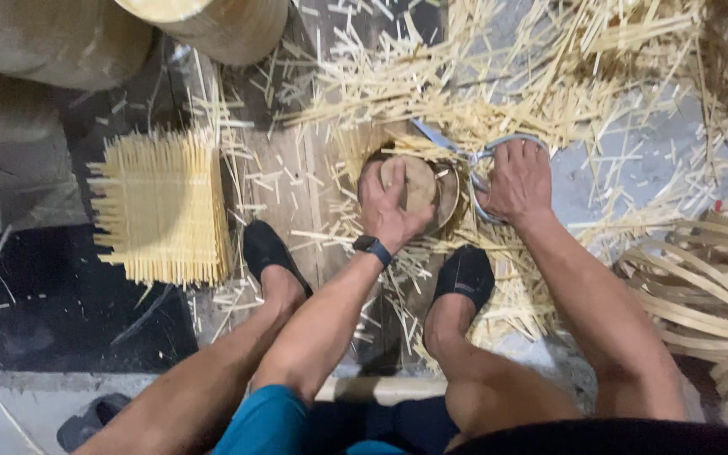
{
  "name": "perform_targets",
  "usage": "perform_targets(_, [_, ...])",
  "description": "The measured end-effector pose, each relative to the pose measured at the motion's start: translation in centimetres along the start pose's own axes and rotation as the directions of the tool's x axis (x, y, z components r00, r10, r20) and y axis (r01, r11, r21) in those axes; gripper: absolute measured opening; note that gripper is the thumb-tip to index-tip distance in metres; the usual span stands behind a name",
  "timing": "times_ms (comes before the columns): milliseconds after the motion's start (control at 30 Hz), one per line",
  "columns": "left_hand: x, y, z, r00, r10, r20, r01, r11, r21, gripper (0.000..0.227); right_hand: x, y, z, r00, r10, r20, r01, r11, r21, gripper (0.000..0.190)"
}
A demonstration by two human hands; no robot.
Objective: Weaving and trimming a bamboo basket lid using scissors and pre-cut bamboo strips.
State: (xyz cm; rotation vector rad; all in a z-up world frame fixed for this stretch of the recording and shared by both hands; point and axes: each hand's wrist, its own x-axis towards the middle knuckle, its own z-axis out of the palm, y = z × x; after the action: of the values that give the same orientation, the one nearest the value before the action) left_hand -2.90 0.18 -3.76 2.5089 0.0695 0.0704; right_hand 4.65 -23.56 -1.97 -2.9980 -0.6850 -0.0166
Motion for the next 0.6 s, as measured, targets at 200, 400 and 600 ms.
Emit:
perform_targets(200, [0.3, -2.6, -1.4, 0.981, 0.071, 0.179, -0.063, 0.997, -0.049, 0.105, -2.2, 4.7, 5.1, 0.917, -0.019, 0.397, -0.006, 0.998, 0.061, 0.035])
perform_targets(400, [1.4, -2.6, -3.2, 0.916, 0.168, 0.364, -0.152, 0.986, -0.073, 0.1, -0.3, 1.9, 5.6, 0.963, -0.041, 0.268, 0.073, 0.991, -0.112, 0.036])
perform_targets(600, [0.4, -0.7, -2.5, 0.988, 0.06, 0.14, -0.049, 0.996, -0.075, 0.124, -1.3, 4.3, 3.9, 0.881, 0.019, 0.472, -0.058, 0.996, 0.067, 0.033])
